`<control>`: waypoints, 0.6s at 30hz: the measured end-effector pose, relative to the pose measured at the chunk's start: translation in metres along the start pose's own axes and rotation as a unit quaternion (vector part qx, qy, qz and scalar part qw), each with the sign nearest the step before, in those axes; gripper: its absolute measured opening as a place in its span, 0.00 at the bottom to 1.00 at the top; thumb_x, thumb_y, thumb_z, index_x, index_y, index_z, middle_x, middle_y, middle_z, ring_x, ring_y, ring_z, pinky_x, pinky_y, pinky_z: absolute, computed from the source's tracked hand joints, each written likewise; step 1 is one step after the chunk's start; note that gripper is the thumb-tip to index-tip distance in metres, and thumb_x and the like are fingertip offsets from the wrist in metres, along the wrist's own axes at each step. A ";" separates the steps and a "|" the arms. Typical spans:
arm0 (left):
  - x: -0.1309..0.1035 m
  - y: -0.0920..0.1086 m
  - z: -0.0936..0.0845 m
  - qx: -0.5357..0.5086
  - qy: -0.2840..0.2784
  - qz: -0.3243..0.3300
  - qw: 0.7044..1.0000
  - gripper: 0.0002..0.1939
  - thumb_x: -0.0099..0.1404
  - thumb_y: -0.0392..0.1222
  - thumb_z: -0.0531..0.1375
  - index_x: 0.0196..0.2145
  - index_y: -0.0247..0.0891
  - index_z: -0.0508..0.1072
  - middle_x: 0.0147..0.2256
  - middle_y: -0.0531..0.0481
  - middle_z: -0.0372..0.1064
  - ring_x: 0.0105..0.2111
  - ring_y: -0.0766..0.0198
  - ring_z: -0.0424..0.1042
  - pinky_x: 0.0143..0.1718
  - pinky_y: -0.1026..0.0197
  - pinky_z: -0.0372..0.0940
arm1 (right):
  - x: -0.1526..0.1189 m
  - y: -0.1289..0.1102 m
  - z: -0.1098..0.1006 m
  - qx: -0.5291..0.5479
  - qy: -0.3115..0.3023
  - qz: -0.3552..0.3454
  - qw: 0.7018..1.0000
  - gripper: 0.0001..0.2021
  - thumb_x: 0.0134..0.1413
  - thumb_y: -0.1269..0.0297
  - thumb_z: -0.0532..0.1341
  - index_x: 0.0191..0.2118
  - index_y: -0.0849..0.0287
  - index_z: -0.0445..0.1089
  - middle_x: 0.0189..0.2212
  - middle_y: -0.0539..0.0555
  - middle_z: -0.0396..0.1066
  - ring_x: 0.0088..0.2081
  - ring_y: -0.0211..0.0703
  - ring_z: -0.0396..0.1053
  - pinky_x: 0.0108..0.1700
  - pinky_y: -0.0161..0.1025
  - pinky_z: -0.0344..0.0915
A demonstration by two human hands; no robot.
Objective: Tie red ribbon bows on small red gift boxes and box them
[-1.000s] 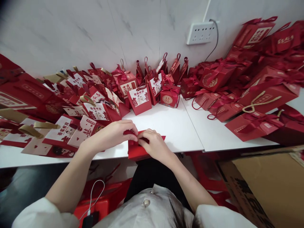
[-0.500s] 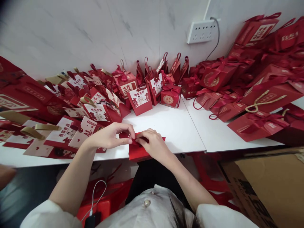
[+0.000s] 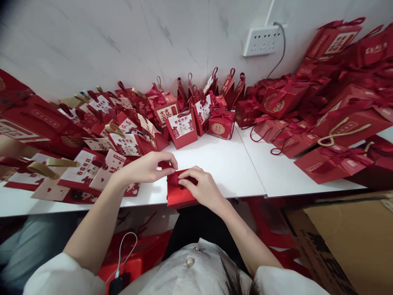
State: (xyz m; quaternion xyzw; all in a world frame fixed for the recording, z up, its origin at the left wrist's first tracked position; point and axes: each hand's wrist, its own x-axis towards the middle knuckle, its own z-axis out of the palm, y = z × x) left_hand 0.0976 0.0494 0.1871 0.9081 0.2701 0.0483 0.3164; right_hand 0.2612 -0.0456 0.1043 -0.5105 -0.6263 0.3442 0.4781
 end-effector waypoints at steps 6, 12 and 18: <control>-0.005 -0.018 0.024 -0.144 0.085 -0.030 0.985 0.03 0.60 0.37 0.58 0.29 0.36 0.70 0.29 0.53 0.70 0.30 0.68 0.68 0.36 0.65 0.63 | 0.000 0.001 0.002 0.022 0.013 0.009 1.000 0.05 0.53 0.70 0.59 0.33 0.56 0.72 0.32 0.51 0.72 0.35 0.40 0.71 0.41 0.38 0.66; -0.008 -0.005 0.024 -0.203 0.118 0.036 0.971 0.04 0.59 0.37 0.61 0.27 0.36 0.70 0.28 0.53 0.70 0.30 0.69 0.68 0.36 0.66 0.63 | 0.005 -0.003 0.001 -0.030 0.010 -0.014 0.999 0.08 0.52 0.75 0.58 0.29 0.56 0.72 0.28 0.50 0.72 0.35 0.41 0.70 0.42 0.38 0.65; -0.001 -0.015 0.033 -0.139 0.153 -0.031 0.978 0.02 0.59 0.37 0.60 0.29 0.36 0.70 0.31 0.54 0.70 0.32 0.68 0.68 0.37 0.65 0.62 | 0.004 0.000 0.004 -0.001 -0.008 0.015 1.000 0.08 0.49 0.75 0.58 0.29 0.56 0.73 0.30 0.51 0.72 0.36 0.42 0.70 0.43 0.40 0.65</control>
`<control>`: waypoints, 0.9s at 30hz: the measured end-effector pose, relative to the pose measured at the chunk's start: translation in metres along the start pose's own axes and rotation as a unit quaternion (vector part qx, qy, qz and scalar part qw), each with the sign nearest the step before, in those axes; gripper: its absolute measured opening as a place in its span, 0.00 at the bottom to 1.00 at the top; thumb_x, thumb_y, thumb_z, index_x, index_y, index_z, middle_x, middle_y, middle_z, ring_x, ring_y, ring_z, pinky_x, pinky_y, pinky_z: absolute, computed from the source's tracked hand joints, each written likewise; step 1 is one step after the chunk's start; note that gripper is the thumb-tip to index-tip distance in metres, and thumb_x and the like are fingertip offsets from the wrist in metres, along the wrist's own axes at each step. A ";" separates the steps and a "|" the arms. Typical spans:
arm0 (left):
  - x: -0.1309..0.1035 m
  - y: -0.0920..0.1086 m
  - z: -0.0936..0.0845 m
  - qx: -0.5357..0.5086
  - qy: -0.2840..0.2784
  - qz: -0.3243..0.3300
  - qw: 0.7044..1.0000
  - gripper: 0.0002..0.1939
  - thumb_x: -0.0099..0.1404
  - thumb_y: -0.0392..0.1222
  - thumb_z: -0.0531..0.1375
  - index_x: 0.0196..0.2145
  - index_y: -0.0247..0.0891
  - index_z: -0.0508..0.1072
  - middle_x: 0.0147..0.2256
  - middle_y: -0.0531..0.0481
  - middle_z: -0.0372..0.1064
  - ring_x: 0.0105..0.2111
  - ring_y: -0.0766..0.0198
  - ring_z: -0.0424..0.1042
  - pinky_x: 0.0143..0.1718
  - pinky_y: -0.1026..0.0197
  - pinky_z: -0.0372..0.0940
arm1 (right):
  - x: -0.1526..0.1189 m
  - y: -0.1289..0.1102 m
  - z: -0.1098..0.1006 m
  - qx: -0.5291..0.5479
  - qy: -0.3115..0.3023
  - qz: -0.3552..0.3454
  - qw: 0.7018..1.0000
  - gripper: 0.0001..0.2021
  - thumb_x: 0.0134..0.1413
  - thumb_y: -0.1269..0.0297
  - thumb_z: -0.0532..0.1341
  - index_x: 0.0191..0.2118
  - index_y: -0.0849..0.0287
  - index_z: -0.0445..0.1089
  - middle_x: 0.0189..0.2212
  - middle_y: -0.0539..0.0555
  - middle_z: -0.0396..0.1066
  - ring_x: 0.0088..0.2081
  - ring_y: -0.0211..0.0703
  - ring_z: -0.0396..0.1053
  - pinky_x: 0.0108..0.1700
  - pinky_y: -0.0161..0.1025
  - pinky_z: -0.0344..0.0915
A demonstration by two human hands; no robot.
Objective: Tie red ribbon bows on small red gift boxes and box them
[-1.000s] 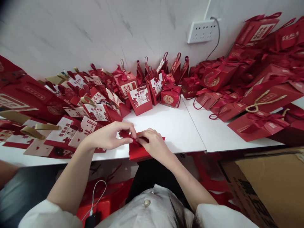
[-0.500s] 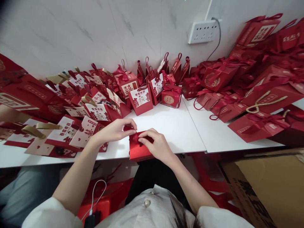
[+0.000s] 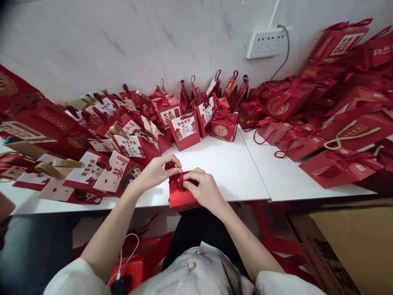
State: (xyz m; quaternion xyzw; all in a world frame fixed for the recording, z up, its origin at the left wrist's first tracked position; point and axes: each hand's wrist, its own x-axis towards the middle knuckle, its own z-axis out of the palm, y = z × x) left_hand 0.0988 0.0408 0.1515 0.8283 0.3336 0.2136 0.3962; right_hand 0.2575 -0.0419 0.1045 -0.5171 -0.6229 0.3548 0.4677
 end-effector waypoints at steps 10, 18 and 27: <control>-0.040 -0.012 0.024 0.018 0.044 0.007 0.999 0.05 0.63 0.35 0.54 0.32 0.38 0.70 0.32 0.49 0.70 0.36 0.63 0.65 0.40 0.60 0.62 | -0.002 0.003 0.007 0.029 0.080 -0.011 0.996 0.03 0.49 0.67 0.61 0.29 0.56 0.73 0.28 0.52 0.72 0.33 0.43 0.70 0.38 0.40 0.67; -0.051 0.006 0.031 0.025 0.045 -0.023 0.998 0.07 0.63 0.38 0.53 0.33 0.38 0.71 0.47 0.46 0.66 0.47 0.58 0.62 0.52 0.52 0.56 | -0.003 0.001 0.011 -0.006 0.106 -0.029 0.994 0.03 0.49 0.69 0.60 0.30 0.56 0.71 0.29 0.52 0.71 0.33 0.42 0.70 0.37 0.39 0.68; -0.044 0.007 0.050 -0.114 0.127 -0.110 0.979 0.16 0.66 0.44 0.51 0.23 0.38 0.71 0.46 0.47 0.67 0.51 0.58 0.62 0.55 0.52 0.55 | -0.003 -0.001 0.001 -0.039 0.076 -0.040 0.995 0.04 0.54 0.68 0.59 0.31 0.55 0.71 0.29 0.51 0.71 0.34 0.43 0.69 0.39 0.41 0.67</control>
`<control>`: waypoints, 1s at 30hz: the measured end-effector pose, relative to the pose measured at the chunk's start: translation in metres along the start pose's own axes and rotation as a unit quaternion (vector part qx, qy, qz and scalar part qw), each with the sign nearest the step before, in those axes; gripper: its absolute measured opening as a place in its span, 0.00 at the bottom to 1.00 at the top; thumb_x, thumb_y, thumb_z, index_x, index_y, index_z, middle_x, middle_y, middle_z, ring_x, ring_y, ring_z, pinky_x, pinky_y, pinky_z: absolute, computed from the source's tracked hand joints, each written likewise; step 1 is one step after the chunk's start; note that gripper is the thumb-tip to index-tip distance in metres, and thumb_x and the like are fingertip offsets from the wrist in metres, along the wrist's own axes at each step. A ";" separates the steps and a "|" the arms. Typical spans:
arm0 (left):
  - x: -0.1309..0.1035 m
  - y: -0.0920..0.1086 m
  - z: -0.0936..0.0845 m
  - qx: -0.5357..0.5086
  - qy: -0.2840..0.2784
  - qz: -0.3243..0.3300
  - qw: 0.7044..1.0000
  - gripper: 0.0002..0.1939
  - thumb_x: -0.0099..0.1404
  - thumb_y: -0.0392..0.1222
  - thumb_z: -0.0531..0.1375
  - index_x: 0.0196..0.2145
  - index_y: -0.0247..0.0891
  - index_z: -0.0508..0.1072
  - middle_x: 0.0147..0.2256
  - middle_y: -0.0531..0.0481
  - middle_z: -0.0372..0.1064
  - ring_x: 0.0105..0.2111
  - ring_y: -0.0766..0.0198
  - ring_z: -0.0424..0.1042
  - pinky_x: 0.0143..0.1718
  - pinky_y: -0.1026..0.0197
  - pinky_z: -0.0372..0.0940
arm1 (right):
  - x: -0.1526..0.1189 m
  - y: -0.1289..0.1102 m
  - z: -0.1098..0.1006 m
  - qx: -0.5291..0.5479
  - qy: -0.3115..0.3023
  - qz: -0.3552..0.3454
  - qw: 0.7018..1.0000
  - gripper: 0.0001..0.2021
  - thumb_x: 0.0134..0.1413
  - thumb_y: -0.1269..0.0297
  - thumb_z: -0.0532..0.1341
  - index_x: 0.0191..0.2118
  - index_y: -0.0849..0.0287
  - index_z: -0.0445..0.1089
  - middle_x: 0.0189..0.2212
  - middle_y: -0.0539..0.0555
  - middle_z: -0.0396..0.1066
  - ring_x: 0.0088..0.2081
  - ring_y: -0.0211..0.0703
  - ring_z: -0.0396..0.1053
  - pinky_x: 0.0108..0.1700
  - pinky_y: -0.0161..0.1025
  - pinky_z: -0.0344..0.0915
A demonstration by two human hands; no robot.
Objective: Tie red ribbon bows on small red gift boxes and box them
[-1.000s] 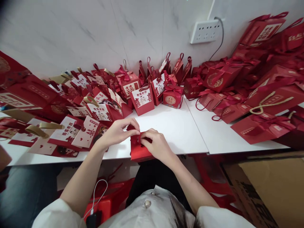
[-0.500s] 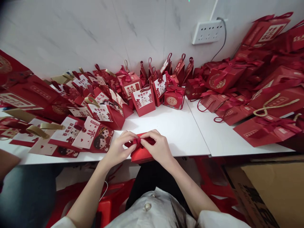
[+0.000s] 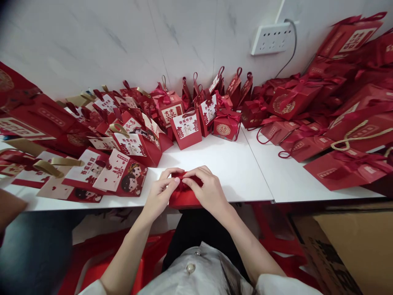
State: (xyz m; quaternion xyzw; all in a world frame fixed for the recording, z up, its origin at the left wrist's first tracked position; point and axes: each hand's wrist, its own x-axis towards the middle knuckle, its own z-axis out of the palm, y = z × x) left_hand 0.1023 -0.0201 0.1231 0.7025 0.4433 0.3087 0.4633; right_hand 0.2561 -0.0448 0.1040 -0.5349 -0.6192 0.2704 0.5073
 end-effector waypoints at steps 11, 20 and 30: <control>0.001 -0.004 0.002 -0.088 0.016 -0.029 0.996 0.19 0.63 0.42 0.53 0.16 0.36 0.66 0.48 0.46 0.68 0.50 0.56 0.64 0.56 0.51 0.55 | -0.015 -0.003 -0.009 -0.138 0.032 -0.160 0.977 0.03 0.55 0.67 0.62 0.37 0.56 0.69 0.44 0.59 0.67 0.48 0.50 0.66 0.49 0.50 0.65; -0.013 -0.003 0.009 0.120 0.108 0.044 0.986 0.16 0.68 0.41 0.50 0.27 0.39 0.73 0.47 0.46 0.66 0.49 0.56 0.62 0.53 0.49 0.56 | -0.016 0.001 -0.008 -0.210 0.093 -0.260 0.938 0.08 0.53 0.76 0.62 0.37 0.56 0.72 0.35 0.55 0.74 0.38 0.45 0.70 0.42 0.46 0.67; -0.040 -0.008 0.020 0.129 0.219 0.050 0.966 0.06 0.64 0.39 0.57 0.29 0.38 0.68 0.32 0.52 0.60 0.25 0.72 0.62 0.23 0.70 0.60 | -0.017 0.001 -0.020 -0.192 0.043 -0.273 0.942 0.10 0.53 0.81 0.60 0.37 0.60 0.71 0.35 0.58 0.72 0.38 0.45 0.70 0.38 0.44 0.72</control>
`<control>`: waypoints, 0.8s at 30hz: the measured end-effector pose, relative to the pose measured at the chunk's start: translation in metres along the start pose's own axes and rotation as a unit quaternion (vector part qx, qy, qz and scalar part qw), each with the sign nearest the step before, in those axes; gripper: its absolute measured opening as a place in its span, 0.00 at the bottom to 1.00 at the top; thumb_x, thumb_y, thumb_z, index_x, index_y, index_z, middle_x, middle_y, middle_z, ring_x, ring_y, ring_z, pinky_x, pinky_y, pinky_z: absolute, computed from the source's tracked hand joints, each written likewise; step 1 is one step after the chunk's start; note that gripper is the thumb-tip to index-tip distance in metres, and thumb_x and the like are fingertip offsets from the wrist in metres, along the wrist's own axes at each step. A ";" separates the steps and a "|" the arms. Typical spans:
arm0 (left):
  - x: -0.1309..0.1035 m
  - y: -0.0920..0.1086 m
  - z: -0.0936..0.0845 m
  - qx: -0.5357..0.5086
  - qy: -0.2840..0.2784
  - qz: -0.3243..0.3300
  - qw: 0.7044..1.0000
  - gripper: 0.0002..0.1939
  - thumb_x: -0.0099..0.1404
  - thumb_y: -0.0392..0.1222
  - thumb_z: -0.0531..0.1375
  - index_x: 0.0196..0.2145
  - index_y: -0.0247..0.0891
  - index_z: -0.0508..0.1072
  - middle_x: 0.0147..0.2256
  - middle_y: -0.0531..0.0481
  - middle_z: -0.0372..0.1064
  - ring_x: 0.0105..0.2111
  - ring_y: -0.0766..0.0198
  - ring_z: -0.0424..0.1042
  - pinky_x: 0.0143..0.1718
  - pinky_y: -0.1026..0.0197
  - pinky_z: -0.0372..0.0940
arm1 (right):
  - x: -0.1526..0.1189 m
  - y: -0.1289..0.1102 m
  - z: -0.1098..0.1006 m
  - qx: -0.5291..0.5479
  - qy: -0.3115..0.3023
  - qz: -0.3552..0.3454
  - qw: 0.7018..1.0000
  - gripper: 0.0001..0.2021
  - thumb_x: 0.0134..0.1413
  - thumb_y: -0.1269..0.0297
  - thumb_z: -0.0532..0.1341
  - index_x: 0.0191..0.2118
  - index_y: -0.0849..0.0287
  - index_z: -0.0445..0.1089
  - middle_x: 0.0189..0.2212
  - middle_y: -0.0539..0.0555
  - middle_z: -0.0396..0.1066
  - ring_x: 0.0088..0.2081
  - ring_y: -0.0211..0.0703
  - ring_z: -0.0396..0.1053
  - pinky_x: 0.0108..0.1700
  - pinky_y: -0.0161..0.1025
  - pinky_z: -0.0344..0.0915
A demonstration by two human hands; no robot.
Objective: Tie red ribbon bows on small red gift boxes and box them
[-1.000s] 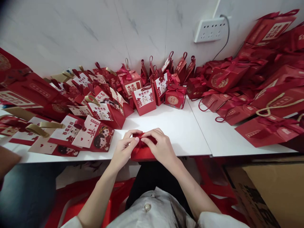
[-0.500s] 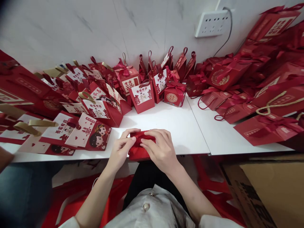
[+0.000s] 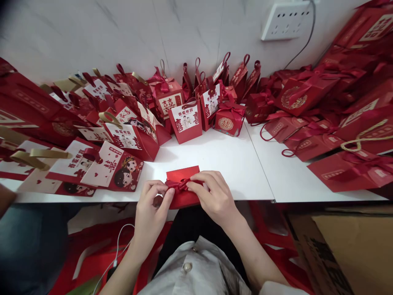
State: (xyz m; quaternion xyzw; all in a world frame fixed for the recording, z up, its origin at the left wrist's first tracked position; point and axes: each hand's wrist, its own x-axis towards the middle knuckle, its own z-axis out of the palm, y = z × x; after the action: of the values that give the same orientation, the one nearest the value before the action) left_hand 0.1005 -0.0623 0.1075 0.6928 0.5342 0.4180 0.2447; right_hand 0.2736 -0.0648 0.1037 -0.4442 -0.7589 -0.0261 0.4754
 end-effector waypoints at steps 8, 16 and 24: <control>-0.001 -0.015 0.007 -0.115 -0.017 -0.092 0.989 0.09 0.62 0.41 0.57 0.25 0.38 0.65 0.31 0.51 0.60 0.35 0.67 0.64 0.35 0.67 0.63 | -0.023 0.017 -0.013 0.038 -0.065 0.036 0.997 0.17 0.57 0.82 0.53 0.44 0.55 0.71 0.44 0.57 0.67 0.46 0.42 0.71 0.46 0.39 0.75; -0.001 -0.013 0.017 -0.175 0.031 -0.160 0.971 0.09 0.59 0.43 0.59 0.24 0.38 0.66 0.37 0.48 0.62 0.40 0.64 0.66 0.40 0.65 0.64 | -0.025 0.016 -0.021 0.031 -0.031 0.140 0.989 0.08 0.58 0.72 0.57 0.42 0.57 0.69 0.42 0.57 0.67 0.44 0.45 0.69 0.44 0.42 0.71; -0.001 -0.008 0.020 -0.213 0.054 -0.171 0.961 0.10 0.58 0.42 0.59 0.23 0.38 0.64 0.37 0.48 0.62 0.40 0.64 0.66 0.40 0.65 0.62 | -0.010 -0.014 -0.018 0.109 -0.168 0.450 0.870 0.20 0.59 0.50 0.52 0.22 0.57 0.57 0.17 0.45 0.55 0.21 0.35 0.55 0.25 0.34 0.53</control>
State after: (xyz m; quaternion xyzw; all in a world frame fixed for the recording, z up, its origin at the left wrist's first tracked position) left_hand 0.1132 -0.0585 0.0902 0.4997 0.5558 0.5110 0.4246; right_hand 0.2784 -0.0882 0.1110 -0.6806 -0.5430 0.3490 0.3467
